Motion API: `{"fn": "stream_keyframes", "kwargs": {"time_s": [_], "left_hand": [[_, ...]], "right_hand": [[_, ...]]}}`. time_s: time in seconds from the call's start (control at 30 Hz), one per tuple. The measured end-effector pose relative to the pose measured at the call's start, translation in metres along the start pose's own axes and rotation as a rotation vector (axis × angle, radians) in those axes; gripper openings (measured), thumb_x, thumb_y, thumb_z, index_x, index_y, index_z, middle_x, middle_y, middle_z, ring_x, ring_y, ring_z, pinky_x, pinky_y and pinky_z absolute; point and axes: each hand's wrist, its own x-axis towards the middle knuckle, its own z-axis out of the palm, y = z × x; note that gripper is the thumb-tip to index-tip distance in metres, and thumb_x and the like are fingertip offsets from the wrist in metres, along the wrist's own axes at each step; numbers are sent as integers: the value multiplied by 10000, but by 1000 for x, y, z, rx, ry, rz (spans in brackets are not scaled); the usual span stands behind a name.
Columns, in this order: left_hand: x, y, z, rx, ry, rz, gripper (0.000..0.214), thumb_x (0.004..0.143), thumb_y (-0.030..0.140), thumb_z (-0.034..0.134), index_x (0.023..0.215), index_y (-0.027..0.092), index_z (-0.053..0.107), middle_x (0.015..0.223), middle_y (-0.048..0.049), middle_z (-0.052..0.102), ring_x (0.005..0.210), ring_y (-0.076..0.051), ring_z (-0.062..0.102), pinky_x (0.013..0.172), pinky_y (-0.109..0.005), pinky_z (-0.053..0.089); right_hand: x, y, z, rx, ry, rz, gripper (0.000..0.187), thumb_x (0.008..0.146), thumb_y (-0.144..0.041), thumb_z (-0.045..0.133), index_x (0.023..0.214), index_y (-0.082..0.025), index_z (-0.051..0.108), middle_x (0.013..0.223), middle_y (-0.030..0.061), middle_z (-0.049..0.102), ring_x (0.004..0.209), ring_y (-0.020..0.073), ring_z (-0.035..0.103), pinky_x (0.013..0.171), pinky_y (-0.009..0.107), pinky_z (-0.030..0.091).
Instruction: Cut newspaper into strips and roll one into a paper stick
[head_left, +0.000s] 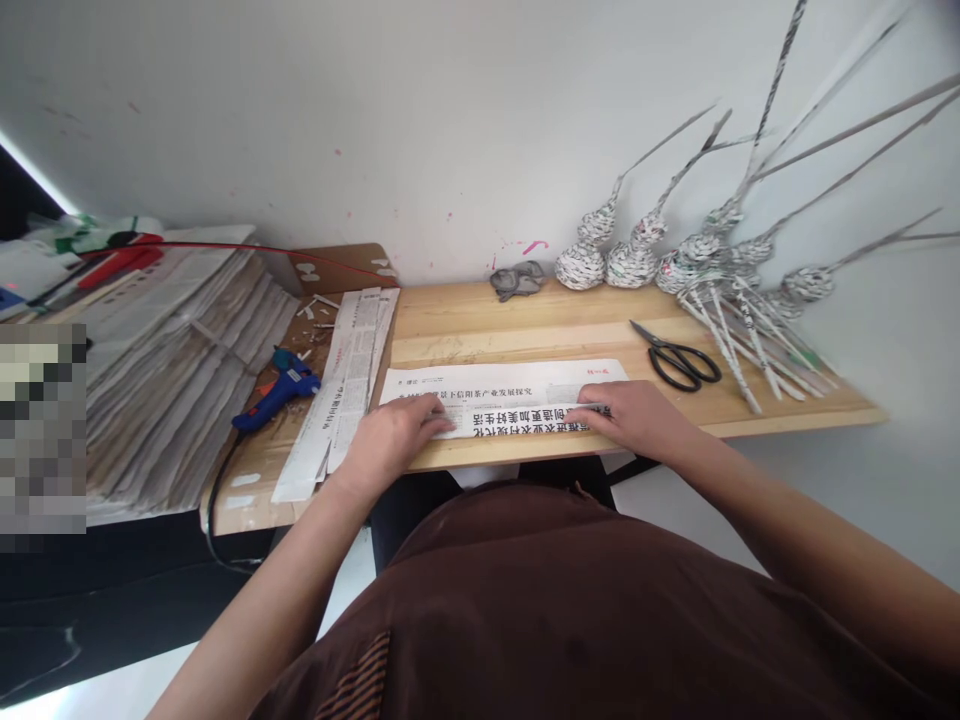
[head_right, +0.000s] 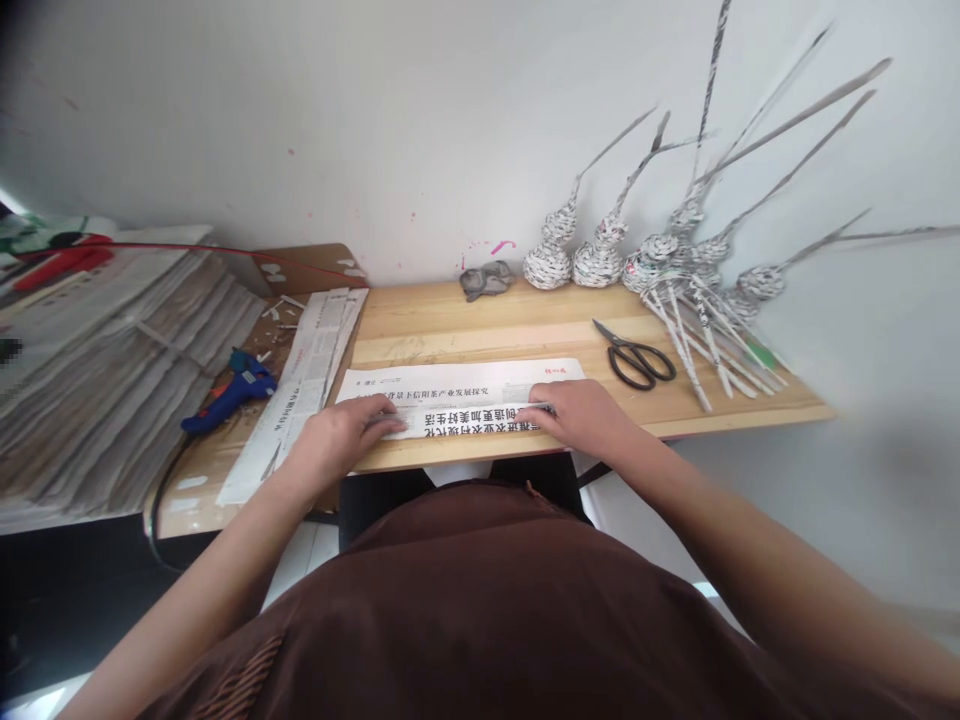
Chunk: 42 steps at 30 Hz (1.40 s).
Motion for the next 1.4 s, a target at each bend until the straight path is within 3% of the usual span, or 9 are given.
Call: {"fn": "stream_keyframes", "kwargs": {"time_s": [0.23, 0.6, 0.83, 1.03, 1.23, 1.4], "left_hand": [[4, -19, 8, 76, 21, -69, 412, 826, 651, 516, 962, 272, 604, 811, -11, 720, 755, -208, 665, 644, -271, 392], [2, -32, 6, -51, 74, -179, 442, 748, 697, 572, 900, 288, 640, 753, 0, 712, 757, -217, 665, 632, -266, 386], [1, -30, 6, 70, 114, -211, 465, 789, 701, 512, 936, 279, 640, 779, -24, 724, 754, -218, 675, 645, -277, 388], [1, -30, 5, 99, 103, -260, 554, 681, 765, 579, 952, 283, 621, 801, -26, 723, 772, -245, 678, 636, -288, 389], [-2, -29, 5, 113, 110, -245, 505, 765, 728, 518, 968, 276, 615, 797, -38, 729, 760, -245, 681, 628, -291, 385], [-4, -26, 5, 137, 103, -272, 520, 756, 744, 514, 962, 276, 609, 778, -34, 727, 768, -240, 683, 617, -283, 375]], "right_hand": [[-4, 5, 3, -18, 14, 18, 409, 939, -536, 447, 782, -210, 639, 737, 52, 701, 718, 215, 634, 603, 292, 339], [-4, 11, 9, -4, 51, 12, 433, 943, -538, 423, 753, -203, 621, 692, 58, 683, 689, 220, 635, 599, 289, 343], [-4, 16, 14, -10, 45, -18, 468, 939, -569, 407, 702, -202, 576, 674, 52, 667, 666, 222, 624, 602, 297, 338], [-7, 17, 15, -5, 83, -26, 476, 954, -543, 389, 653, -207, 542, 617, 38, 627, 628, 200, 591, 603, 298, 317], [-9, 16, 13, -20, 84, -28, 469, 975, -500, 365, 651, -209, 536, 608, 35, 616, 628, 193, 573, 621, 296, 320], [-13, 17, 14, -80, 100, -6, 495, 979, -514, 350, 662, -198, 560, 609, 46, 616, 636, 200, 575, 633, 301, 325]]}}
